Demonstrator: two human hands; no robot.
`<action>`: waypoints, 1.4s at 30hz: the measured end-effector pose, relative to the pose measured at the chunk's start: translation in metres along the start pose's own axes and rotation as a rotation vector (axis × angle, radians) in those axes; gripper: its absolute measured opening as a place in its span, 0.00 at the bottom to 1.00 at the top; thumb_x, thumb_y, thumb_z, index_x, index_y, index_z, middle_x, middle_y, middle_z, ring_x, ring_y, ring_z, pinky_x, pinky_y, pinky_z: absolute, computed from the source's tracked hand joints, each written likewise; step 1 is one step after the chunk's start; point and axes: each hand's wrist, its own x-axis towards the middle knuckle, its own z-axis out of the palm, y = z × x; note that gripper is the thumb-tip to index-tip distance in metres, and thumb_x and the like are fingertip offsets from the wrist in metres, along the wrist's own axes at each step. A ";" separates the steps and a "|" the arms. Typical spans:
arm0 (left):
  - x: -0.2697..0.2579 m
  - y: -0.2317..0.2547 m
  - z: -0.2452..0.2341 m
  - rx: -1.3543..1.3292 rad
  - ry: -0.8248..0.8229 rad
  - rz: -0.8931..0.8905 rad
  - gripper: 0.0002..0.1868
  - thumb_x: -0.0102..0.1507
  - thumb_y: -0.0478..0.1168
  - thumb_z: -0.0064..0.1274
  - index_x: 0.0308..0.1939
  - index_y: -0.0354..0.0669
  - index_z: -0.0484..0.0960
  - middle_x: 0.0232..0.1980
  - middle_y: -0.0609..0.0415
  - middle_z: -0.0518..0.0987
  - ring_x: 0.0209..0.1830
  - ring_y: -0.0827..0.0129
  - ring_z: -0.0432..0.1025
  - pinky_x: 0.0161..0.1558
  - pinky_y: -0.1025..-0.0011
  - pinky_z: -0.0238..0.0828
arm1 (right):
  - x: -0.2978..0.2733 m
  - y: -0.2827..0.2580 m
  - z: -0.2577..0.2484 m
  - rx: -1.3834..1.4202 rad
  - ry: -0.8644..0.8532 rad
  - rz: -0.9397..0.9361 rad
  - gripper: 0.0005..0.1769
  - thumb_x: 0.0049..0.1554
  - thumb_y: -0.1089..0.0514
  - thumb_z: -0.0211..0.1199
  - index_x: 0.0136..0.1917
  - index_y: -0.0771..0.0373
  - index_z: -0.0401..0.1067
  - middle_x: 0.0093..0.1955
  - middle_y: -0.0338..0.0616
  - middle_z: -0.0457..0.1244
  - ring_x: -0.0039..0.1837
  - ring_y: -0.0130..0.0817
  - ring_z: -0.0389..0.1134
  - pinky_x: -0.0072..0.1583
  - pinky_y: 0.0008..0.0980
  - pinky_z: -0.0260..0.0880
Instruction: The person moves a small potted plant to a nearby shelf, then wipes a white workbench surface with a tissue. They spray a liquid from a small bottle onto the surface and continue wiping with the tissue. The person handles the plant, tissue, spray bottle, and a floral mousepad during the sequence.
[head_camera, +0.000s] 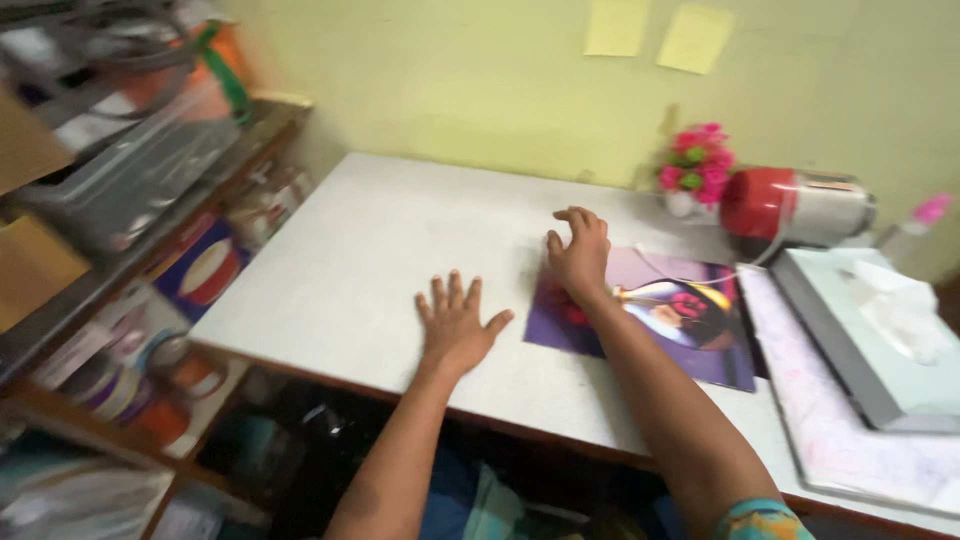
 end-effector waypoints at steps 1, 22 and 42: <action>0.005 0.004 0.000 0.007 0.014 0.004 0.48 0.65 0.75 0.32 0.80 0.52 0.48 0.84 0.43 0.39 0.83 0.44 0.27 0.75 0.38 0.17 | 0.003 0.010 -0.012 -0.010 0.056 0.021 0.25 0.58 0.54 0.69 0.68 0.49 0.71 0.78 0.43 0.58 0.80 0.50 0.56 0.78 0.50 0.59; 0.035 -0.001 0.013 -0.068 0.171 -0.015 0.36 0.65 0.66 0.44 0.74 0.58 0.65 0.83 0.55 0.51 0.84 0.57 0.38 0.78 0.45 0.25 | 0.101 0.089 -0.090 -0.471 0.174 0.044 0.27 0.50 0.66 0.65 0.64 0.57 0.70 0.76 0.64 0.52 0.63 0.64 0.65 0.57 0.52 0.72; 0.015 -0.011 0.009 -0.830 0.372 0.190 0.40 0.57 0.52 0.64 0.69 0.42 0.68 0.58 0.44 0.80 0.60 0.54 0.75 0.58 0.61 0.71 | -0.011 -0.135 -0.089 0.560 -0.317 -0.243 0.13 0.51 0.65 0.71 0.51 0.64 0.78 0.54 0.48 0.67 0.51 0.33 0.72 0.53 0.30 0.75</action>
